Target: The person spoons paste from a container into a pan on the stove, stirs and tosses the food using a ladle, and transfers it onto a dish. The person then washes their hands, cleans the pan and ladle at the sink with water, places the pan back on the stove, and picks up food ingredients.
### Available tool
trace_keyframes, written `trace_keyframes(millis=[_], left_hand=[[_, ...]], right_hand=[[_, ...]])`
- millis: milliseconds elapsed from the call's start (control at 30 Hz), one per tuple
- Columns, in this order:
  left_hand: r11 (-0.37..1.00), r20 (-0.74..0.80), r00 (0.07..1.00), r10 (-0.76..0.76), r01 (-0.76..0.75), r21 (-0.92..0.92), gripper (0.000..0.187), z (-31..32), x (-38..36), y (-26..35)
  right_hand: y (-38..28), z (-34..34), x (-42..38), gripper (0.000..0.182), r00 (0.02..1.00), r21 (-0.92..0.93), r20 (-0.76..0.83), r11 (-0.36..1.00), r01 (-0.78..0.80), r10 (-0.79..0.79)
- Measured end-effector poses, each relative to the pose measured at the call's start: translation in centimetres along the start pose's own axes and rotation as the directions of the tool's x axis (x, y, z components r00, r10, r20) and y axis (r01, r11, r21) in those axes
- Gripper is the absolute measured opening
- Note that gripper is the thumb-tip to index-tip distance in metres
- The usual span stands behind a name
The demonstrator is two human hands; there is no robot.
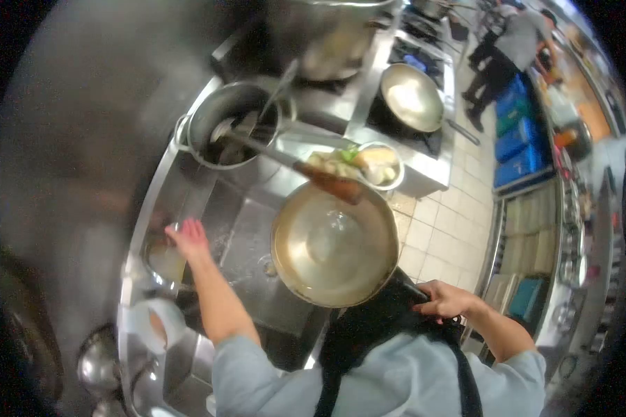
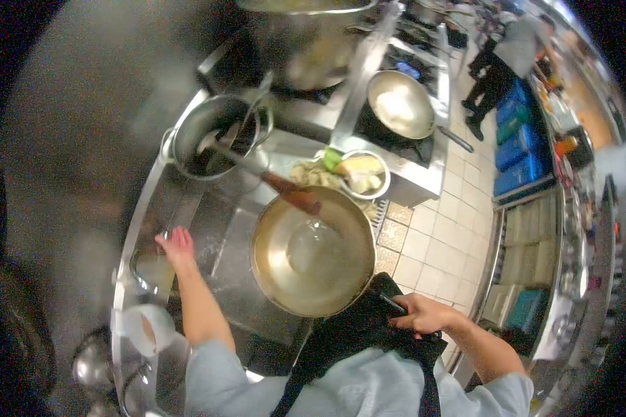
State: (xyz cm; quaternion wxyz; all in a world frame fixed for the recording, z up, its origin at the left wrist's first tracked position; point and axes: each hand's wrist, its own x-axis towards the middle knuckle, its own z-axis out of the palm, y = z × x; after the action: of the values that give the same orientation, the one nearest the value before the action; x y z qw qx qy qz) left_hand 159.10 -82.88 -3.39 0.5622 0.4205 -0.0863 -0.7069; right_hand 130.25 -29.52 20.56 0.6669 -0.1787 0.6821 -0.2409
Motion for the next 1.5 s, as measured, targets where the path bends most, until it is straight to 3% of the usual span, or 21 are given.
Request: trace_keyframes(millis=[67,133,200,267,333,433,500,533,567,633,700,767,833,933,1000,1133,1200,1333,1400,1433,1500], left_hand=[[0.986,0.101,0.994,-0.038,0.053,-0.155,0.091,-1.8,1.6,-0.3],[0.991,0.077,0.990,0.122,-0.125,0.041,0.083,-1.2,-0.1,-0.2],[0.972,0.072,0.991,0.110,-0.122,0.201,0.083,-1.7,0.0,0.7],[0.979,-0.025,0.999,0.035,-0.029,0.200,0.081,-3.8,5.0,1.3],[0.970,-0.083,0.992,0.095,-0.073,0.233,0.083,-3.7,5.9,0.5],[0.945,-0.121,0.991,0.062,-0.020,0.325,0.084,-2.2,2.8,-0.1],[0.889,-0.138,0.963,0.233,-0.153,0.432,0.080,-1.7,-0.9,-1.0],[0.837,-0.187,0.971,0.149,-0.023,0.547,0.077,-5.0,2.1,-0.7],[0.759,-0.246,0.966,0.076,0.104,0.643,0.075,-7.5,4.8,-0.5],[0.654,-0.103,0.952,0.287,-0.116,0.748,0.065,-2.1,-9.3,-5.1],[0.329,0.157,0.883,0.442,-0.323,0.888,0.056,-5.0,-13.2,-8.6],[0.008,0.252,0.837,0.485,-0.292,0.956,0.065,-6.4,-19.5,-12.6],[-0.102,0.302,0.858,0.416,-0.285,0.953,0.063,-11.0,-22.2,-17.3],[-0.168,0.318,0.879,0.355,-0.275,0.947,0.060,-11.6,-31.3,-25.5],[-0.718,0.360,0.913,0.190,-0.120,0.685,0.054,-7.7,-37.0,-28.1],[-0.681,0.256,0.873,0.415,0.111,0.724,0.054,-8.2,-35.3,-30.4],[-0.626,0.233,0.789,0.568,0.231,0.745,0.055,-6.1,-35.8,-31.6],[-0.581,0.162,0.728,0.666,0.369,0.726,0.055,-4.1,-36.2,-32.4],[-0.495,0.244,0.678,0.693,0.202,0.845,0.053,-1.8,-37.9,-32.8],[-0.492,0.233,0.677,0.698,0.216,0.843,0.053,-2.8,-36.5,-33.3],[-0.764,0.534,0.595,0.601,0.231,0.602,0.049,-7.5,-33.9,-33.3]], right_hand=[[0.8,-0.5,-0.3,0.017,1.000,0.050,-0.010,0.999,0.019,-0.019],[1.6,-0.9,-1.1,0.018,1.000,0.124,-0.014,0.992,0.014,-0.012],[2.5,-1.2,-1.5,0.018,0.998,0.198,-0.052,0.979,0.045,-0.036],[3.4,-1.7,-3.1,0.019,0.988,0.280,-0.146,0.956,0.086,-0.046],[3.8,-1.9,-4.0,0.018,0.980,0.260,-0.192,0.961,0.096,-0.046],[6.3,-3.1,-5.2,0.017,0.967,0.332,-0.245,0.932,0.147,-0.065],[8.1,-4.4,-6.1,0.017,0.958,0.383,-0.273,0.905,0.188,-0.084],[8.8,-5.4,-6.3,0.016,0.952,0.417,-0.291,0.882,0.219,-0.098],[9.7,-6.4,-6.7,0.016,0.950,0.419,-0.293,0.879,0.227,-0.106],[11.9,-8.8,-7.4,0.014,0.935,0.479,-0.341,0.838,0.260,-0.096],[14.0,-11.6,-8.4,0.014,0.928,0.493,-0.363,0.827,0.269,-0.085],[16.1,-15.0,-9.7,0.014,0.923,0.507,-0.378,0.817,0.274,-0.074],[18.2,-18.1,-11.0,0.012,0.903,0.467,-0.410,0.821,0.329,-0.128],[20.5,-22.7,-12.9,0.011,0.901,0.463,-0.419,0.827,0.320,-0.113],[21.4,-25.6,-13.9,0.011,0.897,0.453,-0.427,0.833,0.318,-0.110],[23.6,-29.8,-14.0,0.011,0.873,0.488,-0.478,0.799,0.352,-0.093],[23.9,-31.6,-13.5,0.011,0.867,0.502,-0.490,0.783,0.367,-0.092],[23.2,-34.9,-12.9,0.013,0.834,0.536,-0.546,0.732,0.420,-0.078],[22.3,-36.7,-12.5,0.013,0.824,0.541,-0.565,0.733,0.412,-0.046],[21.7,-37.8,-12.3,0.013,0.816,0.543,-0.577,0.735,0.406,-0.025],[20.0,-40.4,-11.5,0.014,0.830,0.494,-0.558,0.798,0.345,-0.013]])
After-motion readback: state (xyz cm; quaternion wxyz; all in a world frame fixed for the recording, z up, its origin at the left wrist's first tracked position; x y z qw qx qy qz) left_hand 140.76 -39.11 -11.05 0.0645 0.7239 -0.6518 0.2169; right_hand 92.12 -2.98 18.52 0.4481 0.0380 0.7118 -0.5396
